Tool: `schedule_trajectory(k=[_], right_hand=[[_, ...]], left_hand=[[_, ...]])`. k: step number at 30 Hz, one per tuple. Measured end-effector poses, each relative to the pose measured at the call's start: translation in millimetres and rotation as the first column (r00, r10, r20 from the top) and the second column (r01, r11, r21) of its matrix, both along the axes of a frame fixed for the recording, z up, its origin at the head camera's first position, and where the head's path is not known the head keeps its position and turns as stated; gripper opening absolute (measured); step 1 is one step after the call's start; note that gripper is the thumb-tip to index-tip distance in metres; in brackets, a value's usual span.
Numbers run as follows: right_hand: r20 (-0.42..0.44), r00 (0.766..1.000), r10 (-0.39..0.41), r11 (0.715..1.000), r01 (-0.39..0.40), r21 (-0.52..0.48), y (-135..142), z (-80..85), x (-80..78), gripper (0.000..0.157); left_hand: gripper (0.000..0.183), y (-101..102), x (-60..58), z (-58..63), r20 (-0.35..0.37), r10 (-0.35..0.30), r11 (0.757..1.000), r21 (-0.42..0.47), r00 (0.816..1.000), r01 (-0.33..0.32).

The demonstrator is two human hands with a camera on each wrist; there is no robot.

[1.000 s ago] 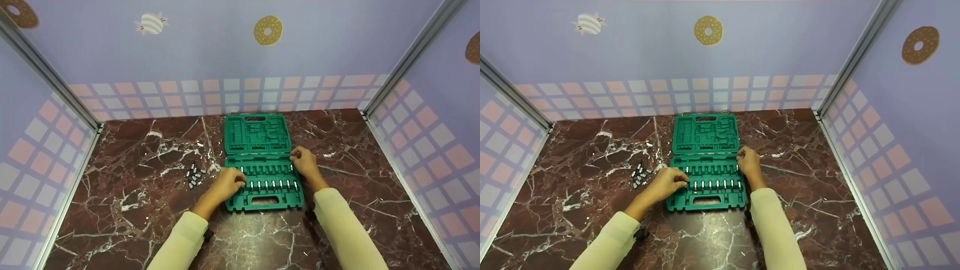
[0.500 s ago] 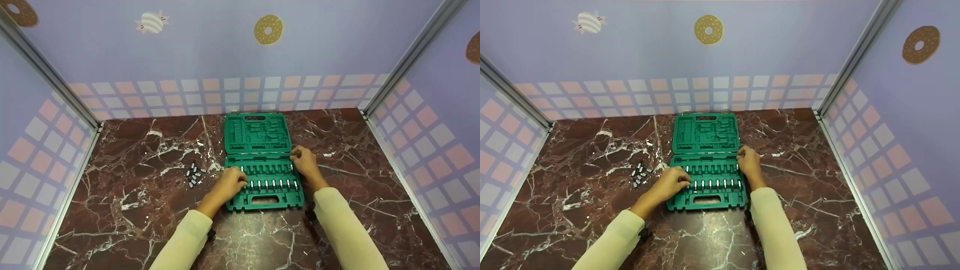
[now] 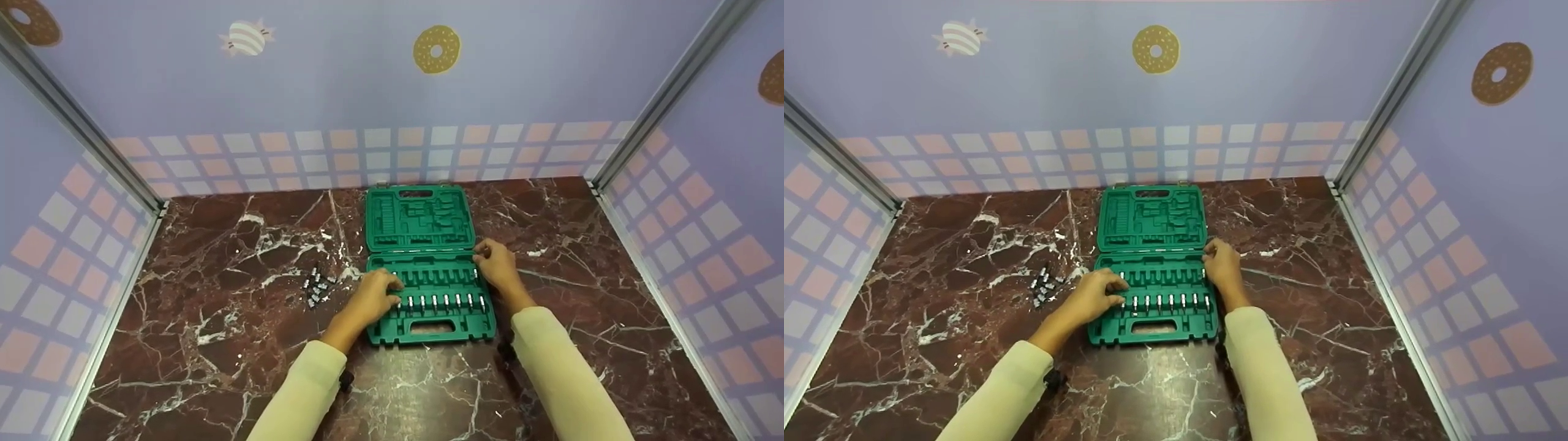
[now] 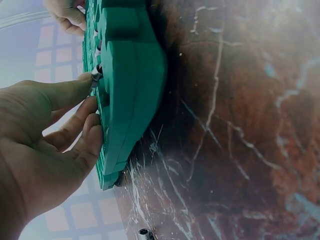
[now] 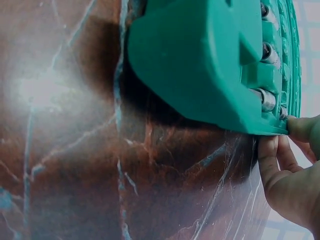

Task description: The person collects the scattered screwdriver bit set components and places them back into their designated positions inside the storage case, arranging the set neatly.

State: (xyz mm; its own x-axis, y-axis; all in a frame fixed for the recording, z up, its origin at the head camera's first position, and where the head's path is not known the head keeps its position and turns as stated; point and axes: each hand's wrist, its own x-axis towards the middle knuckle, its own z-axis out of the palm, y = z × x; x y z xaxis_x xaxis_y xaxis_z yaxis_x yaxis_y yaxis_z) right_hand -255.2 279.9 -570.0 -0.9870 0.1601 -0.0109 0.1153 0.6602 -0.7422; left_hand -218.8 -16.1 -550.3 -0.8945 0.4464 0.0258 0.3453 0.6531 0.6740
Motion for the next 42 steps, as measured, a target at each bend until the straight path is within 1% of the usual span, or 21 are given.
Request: schedule_trajectory(k=[2,5,8,12,18,23,30,33,36,39,42], right_hand=[[0.002,1.0,-0.002,1.0,0.002,0.003,0,0.2,0.0,0.011],[-0.002,1.0,-0.005,1.0,0.005,0.006,0,-0.5,-0.2,0.011],[-0.029,1.0,0.002,1.0,-0.002,0.015,0,-1.3,-0.3,0.01],[-0.055,0.998,0.016,1.0,-0.014,0.024,0,-2.5,-0.1,0.01],[-0.048,0.999,0.013,1.0,-0.013,0.018,1,-3.1,-0.2,0.01],[-0.052,0.999,0.013,1.0,-0.012,0.017,1,-2.1,-0.5,0.009],[-0.054,0.998,0.029,0.999,-0.028,0.017,0,-0.6,-0.3,0.01],[-0.04,0.999,0.024,1.0,-0.023,0.016,-1,-0.3,0.0,0.01],[-0.022,0.999,0.029,0.999,-0.028,0.022,0,-0.6,0.1,0.01],[-0.024,0.999,0.03,0.999,-0.029,0.032,0,-1.1,-0.2,0.01],[-0.032,0.999,0.022,0.999,-0.021,0.031,0,-1.6,-0.3,0.01]], left_hand=[[0.019,0,-1.2,-0.1,0.021,0.006,1.0,0.006,1.0,-0.006],[0.017,-1,-2.6,-1.0,0.027,0.005,1.0,0.018,1.0,-0.005],[0.016,0,-2.9,-1.3,0.032,0.016,1.0,0.022,0.999,-0.017],[0.015,0,-2.6,-0.6,0.036,0.03,1.0,0.001,0.999,-0.03],[0.014,2,-3.2,-0.8,0.054,0.025,0.999,-0.027,0.998,-0.023],[0.013,1,-4.6,-2.4,0.049,0.018,0.999,-0.032,0.999,-0.016],[0.014,-1,-3.7,-3.7,0.008,0.014,0.999,-0.034,1.0,-0.014],[0.015,-3,-3.2,-3.5,0.025,0.008,1.0,-0.016,1.0,-0.007],[0.017,-6,-3.4,-2.8,0.044,0.002,0.999,0.038,0.999,-0.004],[0.019,-10,-4.3,-0.6,0.035,-0.01,0.995,0.104,0.999,0.007],[0.021,-14,-4.8,3.3,0.02,-0.017,0.99,0.137,1.0,0.014]])
